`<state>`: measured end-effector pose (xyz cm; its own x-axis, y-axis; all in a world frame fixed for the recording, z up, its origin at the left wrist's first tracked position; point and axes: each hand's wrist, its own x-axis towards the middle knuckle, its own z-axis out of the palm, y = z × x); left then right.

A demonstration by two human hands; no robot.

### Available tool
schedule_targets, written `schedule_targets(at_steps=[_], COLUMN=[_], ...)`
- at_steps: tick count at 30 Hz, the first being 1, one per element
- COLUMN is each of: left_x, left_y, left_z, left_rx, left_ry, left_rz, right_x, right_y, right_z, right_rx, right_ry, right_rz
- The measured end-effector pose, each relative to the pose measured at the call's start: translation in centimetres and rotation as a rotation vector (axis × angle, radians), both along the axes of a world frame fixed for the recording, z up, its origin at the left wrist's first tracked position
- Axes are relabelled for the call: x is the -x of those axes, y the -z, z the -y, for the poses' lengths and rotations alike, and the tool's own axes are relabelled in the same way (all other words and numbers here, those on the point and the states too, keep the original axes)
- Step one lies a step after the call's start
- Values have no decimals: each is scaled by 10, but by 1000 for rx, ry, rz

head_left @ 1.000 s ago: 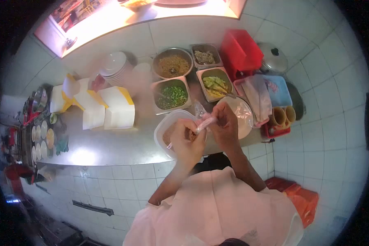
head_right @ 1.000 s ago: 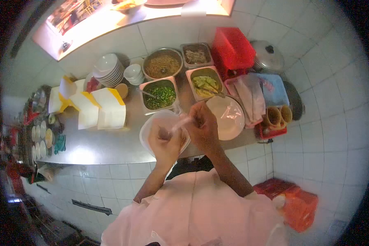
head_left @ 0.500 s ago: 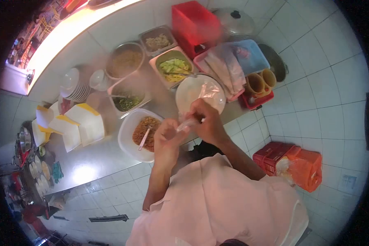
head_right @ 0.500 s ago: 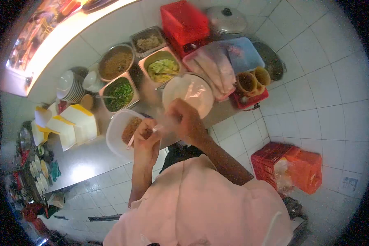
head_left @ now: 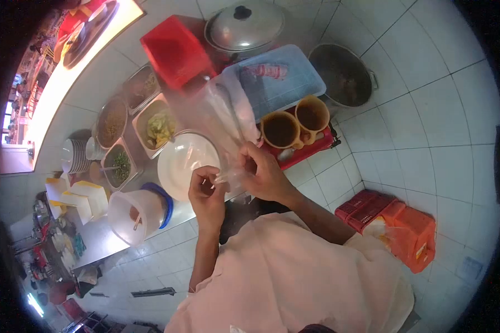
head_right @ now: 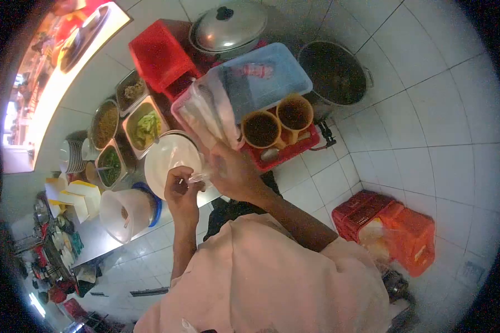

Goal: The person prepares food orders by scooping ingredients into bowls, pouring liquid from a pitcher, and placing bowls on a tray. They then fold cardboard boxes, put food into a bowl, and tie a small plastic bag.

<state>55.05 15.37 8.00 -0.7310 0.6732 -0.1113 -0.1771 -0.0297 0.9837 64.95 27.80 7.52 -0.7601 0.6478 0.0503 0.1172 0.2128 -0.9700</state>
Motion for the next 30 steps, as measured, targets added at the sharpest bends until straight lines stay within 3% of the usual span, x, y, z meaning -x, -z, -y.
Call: schedule_targets(at_steps=[3,4,6,8,9,11,15,18,25,27,30], left_x=[-21,-26,-25,-17,-15,-16,-19,-17,-17,-14,-10], left_y=[6,9,5,3,3,2,-4,-1,1,3,-2], left_z=[-27,-35,-45,-50,-53,-56,-70,-75,-83,-81,-77], left_rx=[199,159,170,150,152,190,170,192,246,259,302], left_ry=[5,-23,-99,-191,-194,-231,-186,-196,-224,-241,-234], left_rz=[-226,-303,-278,-224,-226,-183,-210,-240,-200,-225,-153], right_x=[-22,-36,-74,-107,-131,-133,-129,-129,-142,-164,-198], right_y=[10,14,27,49,84,98,107,96,90,90,81], right_z=[-27,-34,-53,-57,-66,-76,-90,-92,-130,-147,-182], right_rx=[-57,-45,-27,245,161,-36,-293,-118,31,350,447], right_ry=[-14,-26,53,489,617,709,565,461,418,432,498], right_rz=[-116,-114,-73,-332,-176,107,224,253,195,104,81])
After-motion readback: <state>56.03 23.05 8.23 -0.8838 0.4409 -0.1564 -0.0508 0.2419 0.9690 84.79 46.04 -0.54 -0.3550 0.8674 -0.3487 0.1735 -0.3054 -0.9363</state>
